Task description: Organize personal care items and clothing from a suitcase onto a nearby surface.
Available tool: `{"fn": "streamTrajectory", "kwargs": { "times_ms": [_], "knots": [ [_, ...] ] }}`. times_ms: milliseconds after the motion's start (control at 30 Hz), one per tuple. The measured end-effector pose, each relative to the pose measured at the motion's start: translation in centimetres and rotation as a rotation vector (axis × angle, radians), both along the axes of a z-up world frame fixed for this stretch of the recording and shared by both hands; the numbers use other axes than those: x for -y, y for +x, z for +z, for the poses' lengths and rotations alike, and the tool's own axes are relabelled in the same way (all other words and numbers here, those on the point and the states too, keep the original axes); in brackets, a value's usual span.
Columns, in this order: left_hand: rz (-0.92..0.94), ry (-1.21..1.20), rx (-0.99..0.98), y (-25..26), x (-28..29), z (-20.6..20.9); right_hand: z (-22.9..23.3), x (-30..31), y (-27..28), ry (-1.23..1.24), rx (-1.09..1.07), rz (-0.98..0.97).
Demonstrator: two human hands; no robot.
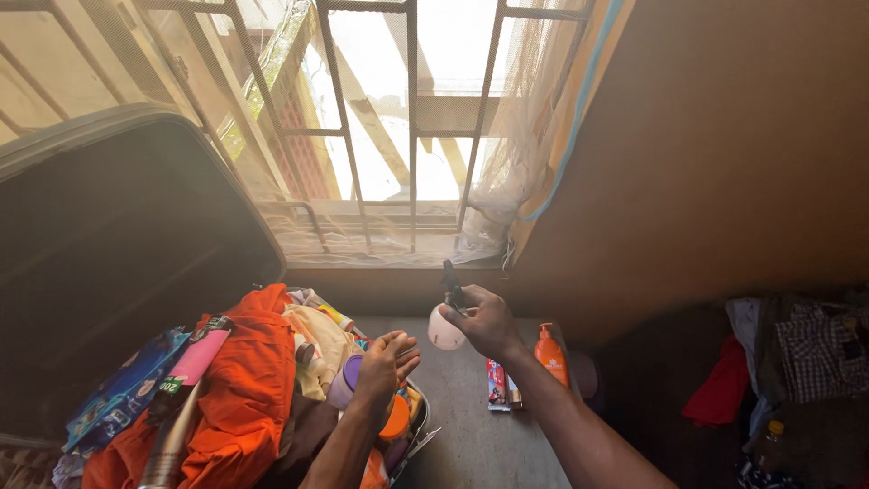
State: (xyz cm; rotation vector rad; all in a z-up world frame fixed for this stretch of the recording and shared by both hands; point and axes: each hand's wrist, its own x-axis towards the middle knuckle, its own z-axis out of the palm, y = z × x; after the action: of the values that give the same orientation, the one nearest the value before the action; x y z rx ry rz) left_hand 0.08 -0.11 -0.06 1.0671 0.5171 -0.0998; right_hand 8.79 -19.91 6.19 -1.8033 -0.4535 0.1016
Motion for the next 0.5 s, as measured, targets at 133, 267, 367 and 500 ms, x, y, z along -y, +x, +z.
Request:
{"fn": "streamTrajectory", "kwargs": {
  "times_ms": [133,267,367,500],
  "knots": [
    [-0.006,0.106,0.006,0.3,-0.2,-1.0,-4.0,1.5,2.5,-0.134,-0.016,-0.055],
    [-0.037,0.260,-0.048,0.1,-0.2,0.0,-9.5,2.4,4.6,-0.268,0.006,-0.137],
    [-0.111,0.472,-0.058,0.5,0.0,1.1,-13.1,2.7,5.8,-0.302,0.050,-0.183],
    [-0.136,0.663,0.050,1.5,0.1,-0.3,-15.2,3.1,6.5,-0.345,0.016,-0.232]
  ]
}}
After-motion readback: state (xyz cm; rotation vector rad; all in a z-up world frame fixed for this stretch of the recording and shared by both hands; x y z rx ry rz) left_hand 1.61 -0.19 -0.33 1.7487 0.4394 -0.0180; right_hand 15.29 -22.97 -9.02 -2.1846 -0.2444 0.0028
